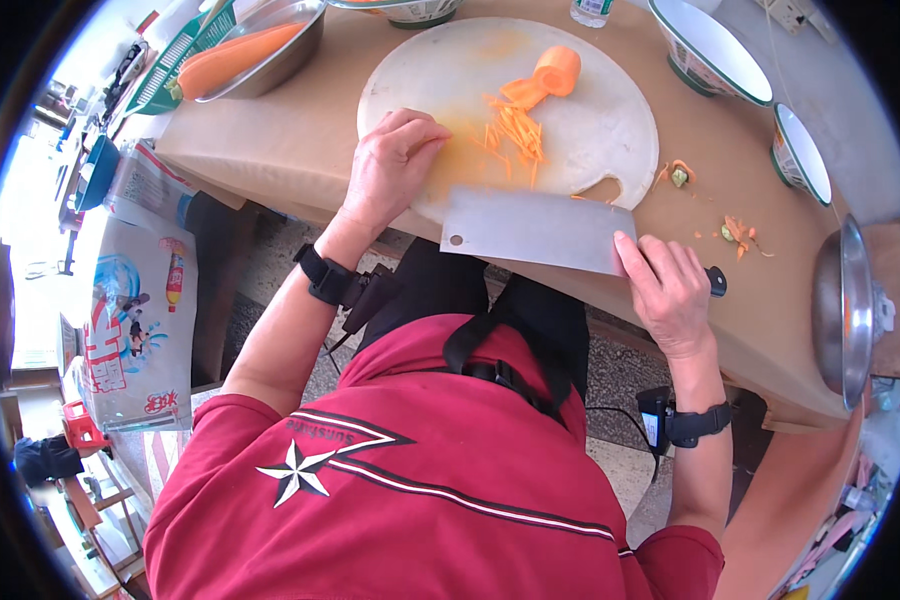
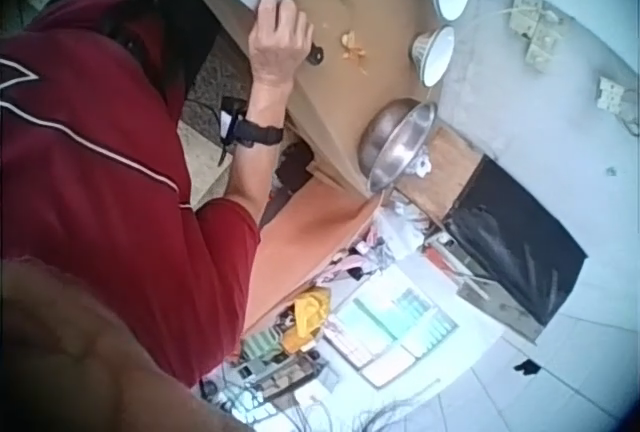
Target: Slicing and julienning carrots using a cleaver on a cutting board.
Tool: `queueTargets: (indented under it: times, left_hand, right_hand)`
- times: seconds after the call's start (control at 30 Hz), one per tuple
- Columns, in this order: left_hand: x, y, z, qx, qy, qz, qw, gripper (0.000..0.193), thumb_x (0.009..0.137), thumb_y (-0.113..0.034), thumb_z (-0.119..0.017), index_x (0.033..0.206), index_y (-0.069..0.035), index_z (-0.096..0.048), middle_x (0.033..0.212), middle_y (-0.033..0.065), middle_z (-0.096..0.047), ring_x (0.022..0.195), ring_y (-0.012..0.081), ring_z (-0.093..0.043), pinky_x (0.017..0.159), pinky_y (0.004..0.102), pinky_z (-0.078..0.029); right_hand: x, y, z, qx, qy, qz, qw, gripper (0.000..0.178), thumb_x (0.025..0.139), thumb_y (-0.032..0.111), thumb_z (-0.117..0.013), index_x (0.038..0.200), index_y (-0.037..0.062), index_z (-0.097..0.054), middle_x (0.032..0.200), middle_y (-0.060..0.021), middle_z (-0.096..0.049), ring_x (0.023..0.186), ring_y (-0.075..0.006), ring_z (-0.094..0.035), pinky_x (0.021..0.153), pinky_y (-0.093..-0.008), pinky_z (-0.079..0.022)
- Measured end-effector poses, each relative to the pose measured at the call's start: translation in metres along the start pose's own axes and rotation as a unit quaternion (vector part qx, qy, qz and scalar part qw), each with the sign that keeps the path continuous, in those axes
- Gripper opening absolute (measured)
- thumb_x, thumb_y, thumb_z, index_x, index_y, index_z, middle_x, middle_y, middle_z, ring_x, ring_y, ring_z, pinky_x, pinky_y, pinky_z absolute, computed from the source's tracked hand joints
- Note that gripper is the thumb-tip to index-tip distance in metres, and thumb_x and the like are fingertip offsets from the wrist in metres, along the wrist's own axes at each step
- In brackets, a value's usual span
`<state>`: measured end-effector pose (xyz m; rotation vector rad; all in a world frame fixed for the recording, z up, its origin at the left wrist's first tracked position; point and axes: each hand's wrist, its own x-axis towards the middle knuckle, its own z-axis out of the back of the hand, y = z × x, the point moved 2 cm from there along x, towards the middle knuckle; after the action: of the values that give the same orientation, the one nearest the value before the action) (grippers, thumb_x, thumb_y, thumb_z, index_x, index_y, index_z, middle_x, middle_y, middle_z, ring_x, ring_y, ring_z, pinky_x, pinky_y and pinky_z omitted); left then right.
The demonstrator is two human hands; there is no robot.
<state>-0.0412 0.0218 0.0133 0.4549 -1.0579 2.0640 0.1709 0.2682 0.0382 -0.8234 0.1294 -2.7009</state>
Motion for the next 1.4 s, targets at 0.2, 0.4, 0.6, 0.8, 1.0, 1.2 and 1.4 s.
queueTargets:
  times: [0.2, 0.4, 0.6, 0.8, 1.0, 1.2, 1.4]
  left_hand:
    - [0.000, 0.001, 0.002, -0.003, 0.006, 0.006, 1.000, 0.011, 0.081, -0.005, -0.066, 0.090, -0.005, -0.071, 0.095, 0.0063, -0.067, 0.092, 0.0252, -0.063, 0.082, 0.0342, -0.051]
    - [-0.001, 0.001, 0.000, -0.020, -0.003, 0.003, 1.000, 0.011, 0.081, -0.004, -0.066, 0.091, -0.005, -0.071, 0.094, 0.0065, -0.067, 0.092, 0.0252, -0.063, 0.082, 0.0341, -0.051]
    - [-0.003, 0.000, 0.002, -0.060, -0.032, 0.053, 0.996, 0.011, 0.082, -0.002, -0.066, 0.092, -0.005, -0.071, 0.095, 0.0082, -0.067, 0.089, 0.0238, -0.065, 0.081, 0.0319, -0.051]
    - [-0.003, 0.000, 0.004, -0.084, -0.084, 0.060, 0.991, 0.013, 0.082, 0.000, -0.067, 0.094, -0.005, -0.071, 0.094, 0.0081, -0.067, 0.088, 0.0228, -0.066, 0.080, 0.0316, -0.051]
    - [-0.008, -0.015, -0.003, -0.015, -0.020, -0.078, 0.997, 0.013, 0.078, 0.000, -0.068, 0.090, -0.005, -0.070, 0.092, 0.0069, -0.065, 0.088, 0.0254, -0.062, 0.079, 0.0345, -0.050]
    - [-0.011, -0.024, -0.006, 0.037, 0.084, -0.105, 0.990, 0.015, 0.078, -0.005, -0.069, 0.093, -0.006, -0.069, 0.092, 0.0059, -0.062, 0.089, 0.0249, -0.060, 0.080, 0.0366, -0.046]
    - [-0.025, -0.031, -0.004, 0.017, 0.042, -0.117, 0.992, 0.020, 0.078, -0.006, -0.071, 0.098, -0.003, -0.069, 0.097, 0.0082, -0.064, 0.091, 0.0250, -0.061, 0.081, 0.0366, -0.048]
  right_hand:
    - [0.007, 0.009, 0.015, 0.000, 0.023, 0.028, 0.999, 0.034, 0.077, 0.005, -0.070, 0.111, 0.0098, -0.066, 0.088, -0.0048, -0.058, 0.068, -0.0202, -0.056, 0.059, -0.0341, -0.045]
    - [0.013, 0.007, 0.011, -0.006, 0.020, -0.002, 1.000, 0.031, 0.078, 0.006, -0.070, 0.109, 0.0097, -0.066, 0.084, -0.0036, -0.057, 0.068, -0.0205, -0.056, 0.061, -0.0344, -0.046]
    - [0.027, -0.005, 0.005, -0.005, 0.025, -0.024, 0.999, 0.029, 0.079, 0.005, -0.069, 0.107, 0.0097, -0.065, 0.082, -0.0032, -0.058, 0.071, -0.0207, -0.058, 0.062, -0.0348, -0.047]
    - [0.038, -0.010, 0.010, 0.073, 0.041, -0.107, 0.991, 0.023, 0.081, 0.006, -0.067, 0.104, 0.0079, -0.067, 0.079, -0.0061, -0.061, 0.071, -0.0253, -0.061, 0.062, -0.0366, -0.048]
    - [0.050, -0.005, 0.027, 0.223, 0.104, -0.290, 0.925, 0.015, 0.091, 0.009, -0.062, 0.103, 0.0005, -0.064, 0.075, -0.0113, -0.061, 0.064, -0.0201, -0.061, 0.061, -0.0318, -0.047]
    - [0.070, 0.005, 0.025, 0.400, 0.177, -0.349, 0.829, 0.019, 0.096, 0.016, -0.057, 0.099, -0.0023, -0.059, 0.072, -0.0046, -0.058, 0.064, -0.0088, -0.054, 0.059, -0.0278, -0.045]
    - [0.087, 0.018, 0.015, 0.475, 0.249, -0.368, 0.760, 0.021, 0.099, 0.019, -0.052, 0.105, -0.0009, -0.056, 0.074, -0.0012, -0.057, 0.059, -0.0059, -0.049, 0.055, -0.0244, -0.043]
